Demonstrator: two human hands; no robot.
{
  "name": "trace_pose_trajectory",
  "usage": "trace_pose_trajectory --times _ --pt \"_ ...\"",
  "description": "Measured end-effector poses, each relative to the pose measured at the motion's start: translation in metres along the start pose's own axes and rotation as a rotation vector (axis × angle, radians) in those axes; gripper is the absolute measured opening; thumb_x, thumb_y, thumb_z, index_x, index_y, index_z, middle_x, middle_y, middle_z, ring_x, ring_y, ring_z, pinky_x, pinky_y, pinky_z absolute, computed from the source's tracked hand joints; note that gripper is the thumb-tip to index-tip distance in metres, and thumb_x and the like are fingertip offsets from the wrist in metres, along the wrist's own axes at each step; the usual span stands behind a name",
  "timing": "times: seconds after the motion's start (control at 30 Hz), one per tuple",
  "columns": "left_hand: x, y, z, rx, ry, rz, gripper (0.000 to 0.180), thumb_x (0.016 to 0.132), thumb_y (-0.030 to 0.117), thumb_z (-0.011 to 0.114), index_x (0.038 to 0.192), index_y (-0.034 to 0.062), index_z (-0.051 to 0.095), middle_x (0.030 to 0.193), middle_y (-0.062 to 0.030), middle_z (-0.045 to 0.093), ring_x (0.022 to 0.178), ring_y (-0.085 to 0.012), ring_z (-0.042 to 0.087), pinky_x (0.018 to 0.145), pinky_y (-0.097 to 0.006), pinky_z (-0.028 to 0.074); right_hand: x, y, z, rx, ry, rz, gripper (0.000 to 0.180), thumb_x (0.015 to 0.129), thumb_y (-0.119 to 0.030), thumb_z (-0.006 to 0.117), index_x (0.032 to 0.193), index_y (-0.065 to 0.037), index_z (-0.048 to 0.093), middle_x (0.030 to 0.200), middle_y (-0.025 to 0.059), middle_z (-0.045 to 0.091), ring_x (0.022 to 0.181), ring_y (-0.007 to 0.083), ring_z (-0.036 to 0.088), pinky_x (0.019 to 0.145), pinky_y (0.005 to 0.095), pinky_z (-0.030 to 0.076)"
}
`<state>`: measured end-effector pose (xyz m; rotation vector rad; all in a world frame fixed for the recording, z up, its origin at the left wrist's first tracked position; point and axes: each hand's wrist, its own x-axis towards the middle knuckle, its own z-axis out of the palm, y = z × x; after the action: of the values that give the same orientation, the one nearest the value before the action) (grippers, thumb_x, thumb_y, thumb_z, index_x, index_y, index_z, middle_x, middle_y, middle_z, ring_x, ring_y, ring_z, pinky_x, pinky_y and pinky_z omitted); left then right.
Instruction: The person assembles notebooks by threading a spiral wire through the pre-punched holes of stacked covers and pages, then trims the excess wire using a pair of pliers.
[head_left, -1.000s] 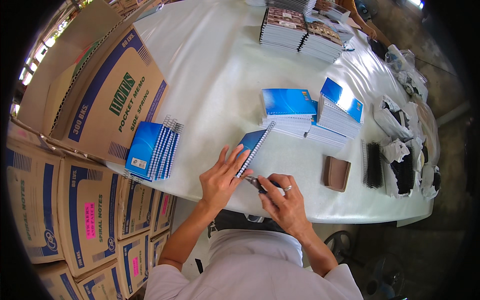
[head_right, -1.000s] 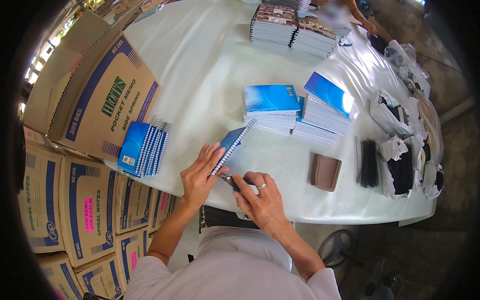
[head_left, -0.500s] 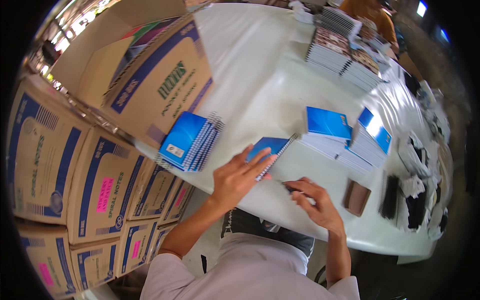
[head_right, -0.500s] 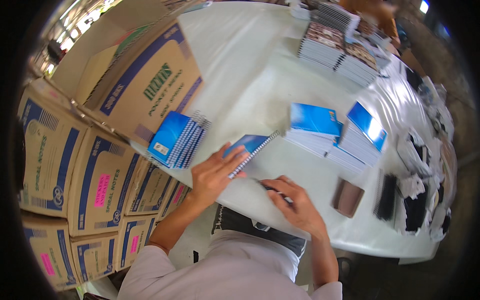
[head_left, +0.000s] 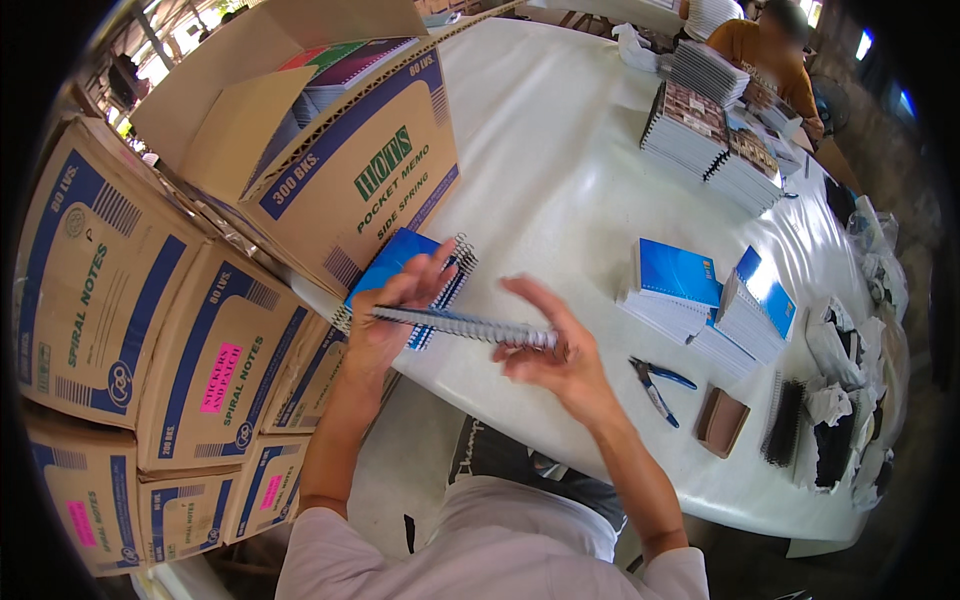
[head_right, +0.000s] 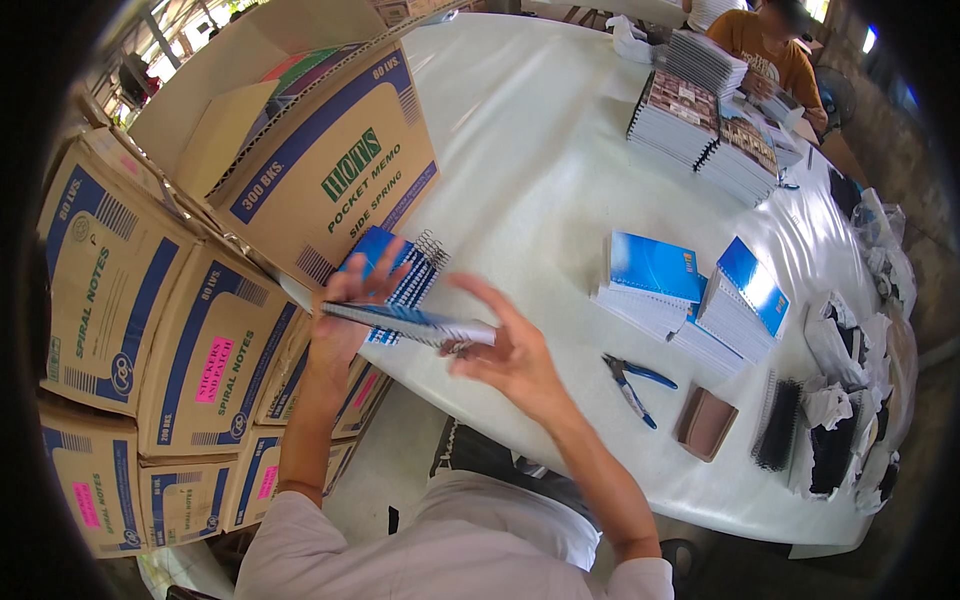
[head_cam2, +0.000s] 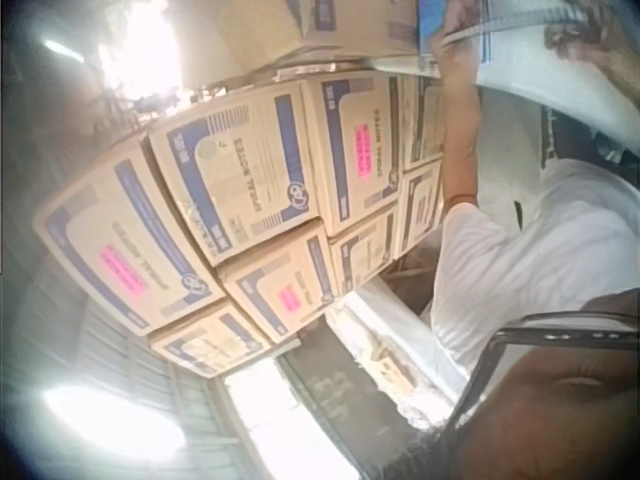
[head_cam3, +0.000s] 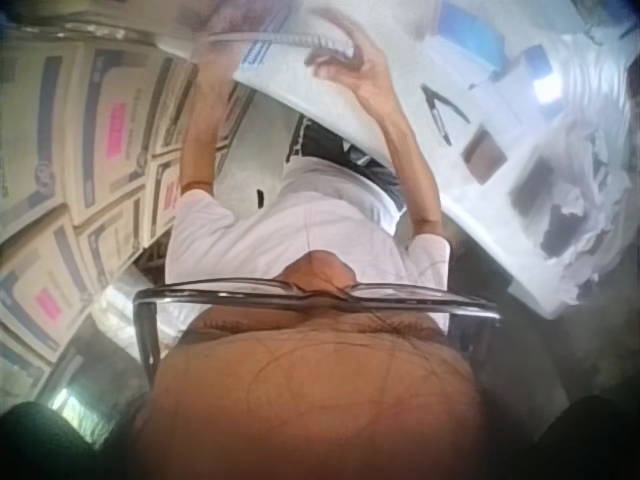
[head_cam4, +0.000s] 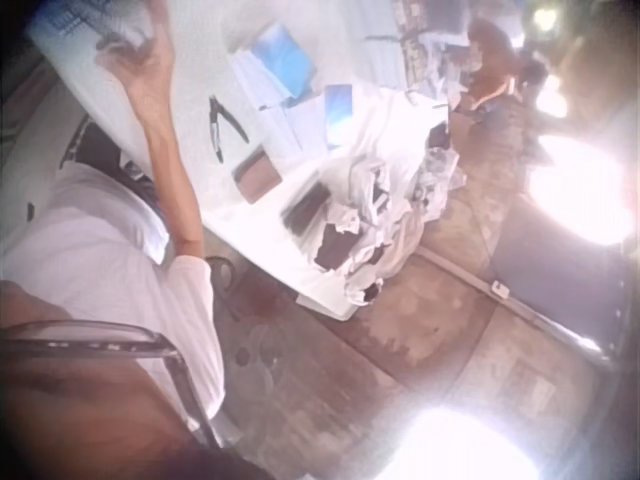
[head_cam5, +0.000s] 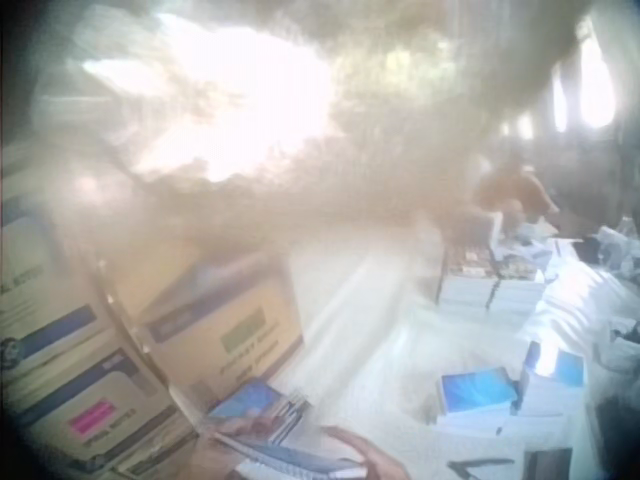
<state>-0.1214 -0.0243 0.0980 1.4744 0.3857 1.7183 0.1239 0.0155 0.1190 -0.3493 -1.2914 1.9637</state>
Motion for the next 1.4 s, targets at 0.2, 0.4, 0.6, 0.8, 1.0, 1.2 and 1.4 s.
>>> trace_pose_trajectory --times 0.2,0.4,0.6,0.8,1.0,1.2,1.4 --pt "0.007 0.057 -0.006 0.526 0.373 -0.261 0.043 0.099 0.030 0.055 0.138 0.0115 0.056 0.148 -0.0096 0.048 0.140 -0.0287 0.040 0.119 -0.045 0.026 0.072 0.036 0.031 -1.006 0.103 -0.747 0.055 0.074 0.006 0.069 0.127 -0.004 0.060 0.126 0.0165 0.059 0.098 0.0310 0.065 0.082 0.0384 0.056" --pt "-0.017 0.071 -0.016 1.421 0.002 -0.723 0.034 0.096 0.022 0.061 0.129 0.0148 0.065 0.139 -0.0074 0.057 0.140 -0.0279 0.040 0.119 -0.045 0.023 0.069 0.058 0.027 -1.222 -0.183 -0.517 0.043 0.074 0.006 0.063 0.117 -0.003 0.065 0.120 0.0166 0.063 0.115 0.0312 0.059 0.097 0.0429 0.049" --pt "-0.027 0.064 -0.009 1.496 -0.062 -0.700 0.033 0.095 0.018 0.061 0.127 0.0128 0.065 0.138 -0.0062 0.058 0.139 -0.0341 0.041 0.117 -0.049 0.026 0.043 -0.055 -0.080 -1.272 -0.093 -0.191 0.030 0.076 0.012 0.067 0.101 -0.004 0.072 0.114 0.0101 0.068 0.113 0.0305 0.059 0.097 0.0401 0.049" --pt "-0.010 0.054 0.021 1.698 -0.137 -0.470 0.040 0.088 0.012 0.068 0.127 0.0141 0.066 0.144 -0.0037 0.052 0.142 -0.0360 0.035 0.115 -0.054 0.026 0.035 -0.110 -0.140 -1.718 -0.290 0.013 0.036 0.070 0.001 0.079 0.103 -0.013 0.073 0.132 0.0057 0.057 0.122 0.0280 0.050 0.104 0.0406 0.046" --pt "0.000 0.014 0.058 1.592 -0.161 -0.272 0.044 0.083 0.005 0.068 0.125 0.0198 0.068 0.146 -0.0020 0.051 0.142 -0.0387 0.033 0.115 -0.060 0.020 0.049 -0.109 -0.164 -1.578 -0.390 0.209 0.038 0.068 -0.003 0.083 0.103 -0.015 0.073 0.132 0.0041 0.056 0.120 0.0243 0.052 0.104 0.0379 0.047" --pt "0.008 0.000 0.077 1.510 -0.217 -0.258 0.047 0.079 -0.006 0.065 0.121 0.0155 0.071 0.144 -0.0080 0.054 0.143 -0.0410 0.033 0.116 -0.059 0.018 0.049 -0.107 -0.176 -1.497 -0.405 0.133 0.035 0.070 -0.004 0.083 0.102 -0.013 0.073 0.127 0.0054 0.061 0.113 0.0250 0.054 0.100 0.0382 0.048" --pt "0.003 -0.011 0.084 1.447 -0.237 -0.288 0.047 0.078 -0.008 0.065 0.118 0.0147 0.072 0.145 -0.0090 0.052 0.143 -0.0426 0.032 0.116 -0.058 0.019 0.053 -0.114 -0.173 -1.478 -0.466 0.170 0.033 0.072 -0.004 0.081 0.102 -0.013 0.073 0.123 0.0039 0.063 0.109 0.0255 0.055 0.097 0.0387 0.047"
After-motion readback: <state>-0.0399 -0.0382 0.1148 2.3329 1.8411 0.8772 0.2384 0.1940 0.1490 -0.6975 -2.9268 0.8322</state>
